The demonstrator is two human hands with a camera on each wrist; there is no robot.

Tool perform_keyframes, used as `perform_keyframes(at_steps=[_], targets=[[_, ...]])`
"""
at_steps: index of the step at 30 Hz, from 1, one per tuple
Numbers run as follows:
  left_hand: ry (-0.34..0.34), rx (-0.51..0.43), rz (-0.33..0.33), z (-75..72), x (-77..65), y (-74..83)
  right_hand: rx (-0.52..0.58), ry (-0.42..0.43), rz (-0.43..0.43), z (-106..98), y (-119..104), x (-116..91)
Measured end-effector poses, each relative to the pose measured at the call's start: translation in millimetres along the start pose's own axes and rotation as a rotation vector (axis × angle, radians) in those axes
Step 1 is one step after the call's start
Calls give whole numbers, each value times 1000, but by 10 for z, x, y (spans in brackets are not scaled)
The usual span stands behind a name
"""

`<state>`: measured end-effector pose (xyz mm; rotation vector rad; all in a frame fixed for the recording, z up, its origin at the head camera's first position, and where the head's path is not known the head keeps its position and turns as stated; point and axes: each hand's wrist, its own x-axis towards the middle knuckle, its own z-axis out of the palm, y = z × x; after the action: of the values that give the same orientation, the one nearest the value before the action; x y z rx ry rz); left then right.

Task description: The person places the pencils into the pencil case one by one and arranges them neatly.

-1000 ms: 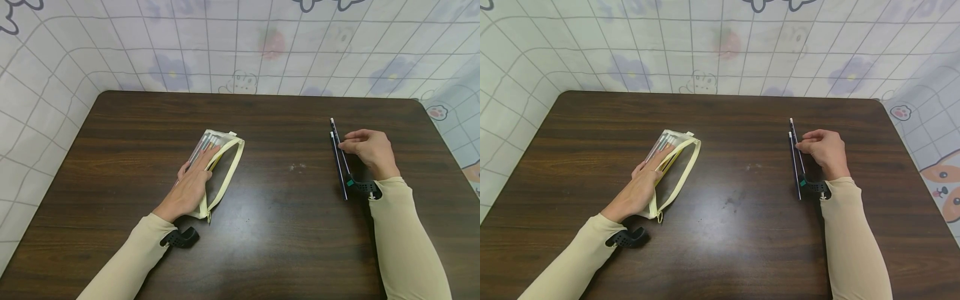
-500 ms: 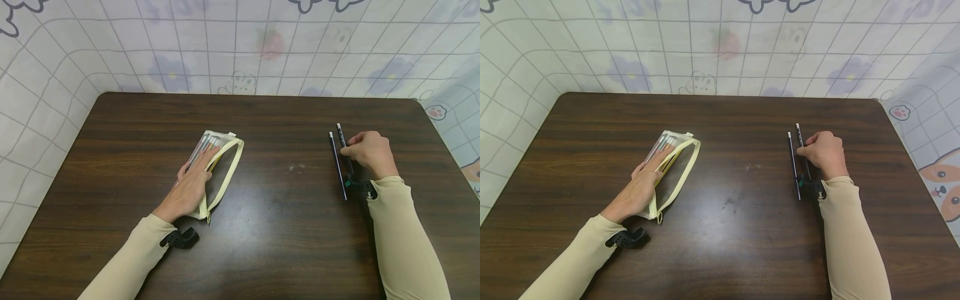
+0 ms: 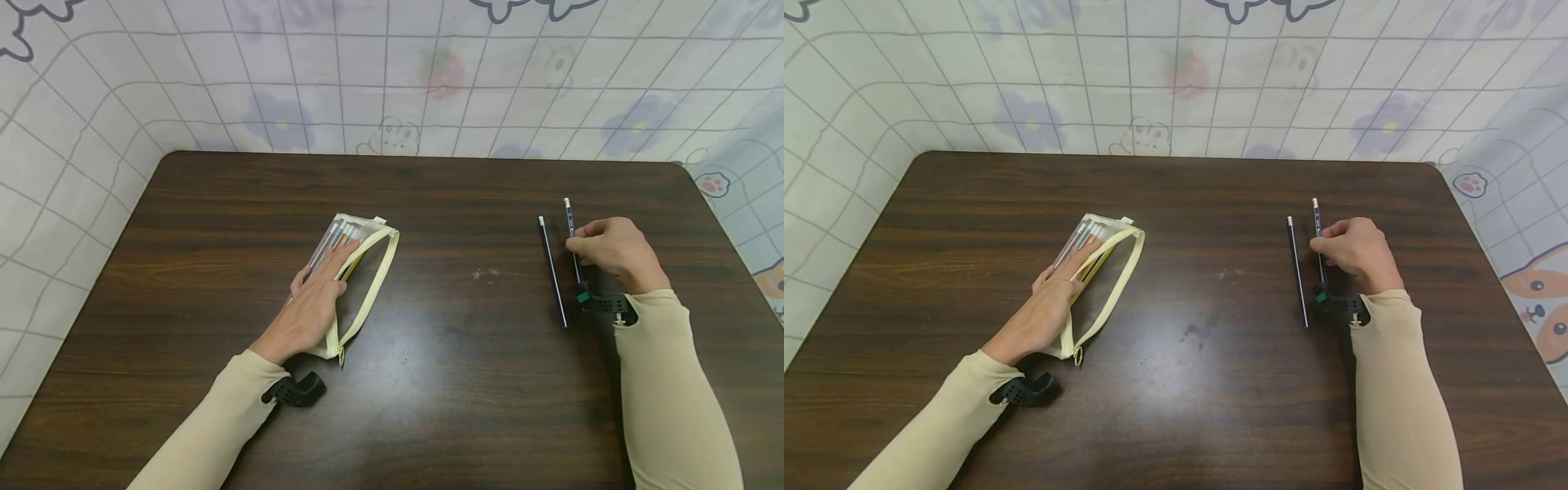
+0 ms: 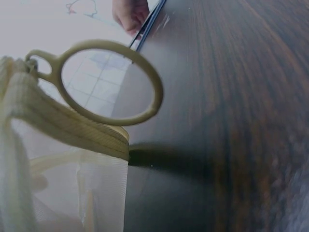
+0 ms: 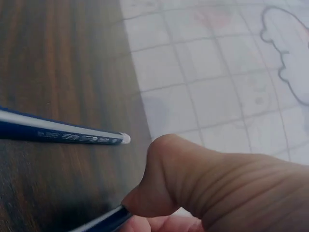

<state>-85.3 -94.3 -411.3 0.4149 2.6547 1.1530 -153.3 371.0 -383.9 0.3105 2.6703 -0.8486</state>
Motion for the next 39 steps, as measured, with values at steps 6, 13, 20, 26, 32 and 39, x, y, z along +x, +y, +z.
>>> perform_keyframes(at_steps=[6,13,20,26,32,39], targets=[[3,-3,0,0,-4,-1,96,-33,-15,-33,72,20],[10,-9,8,3,-1,-15,177,-37,-42,-71,135,15],[6,-8,12,3,5,-22,287,-80,-46,-96,174,48],[6,-13,8,2,11,-22,414,-126,-87,-90,174,65],[4,-9,-2,2,10,-14,464,-174,-91,-73,139,91],[-4,-16,-12,-2,10,-3,577,-197,-116,-81,104,75]])
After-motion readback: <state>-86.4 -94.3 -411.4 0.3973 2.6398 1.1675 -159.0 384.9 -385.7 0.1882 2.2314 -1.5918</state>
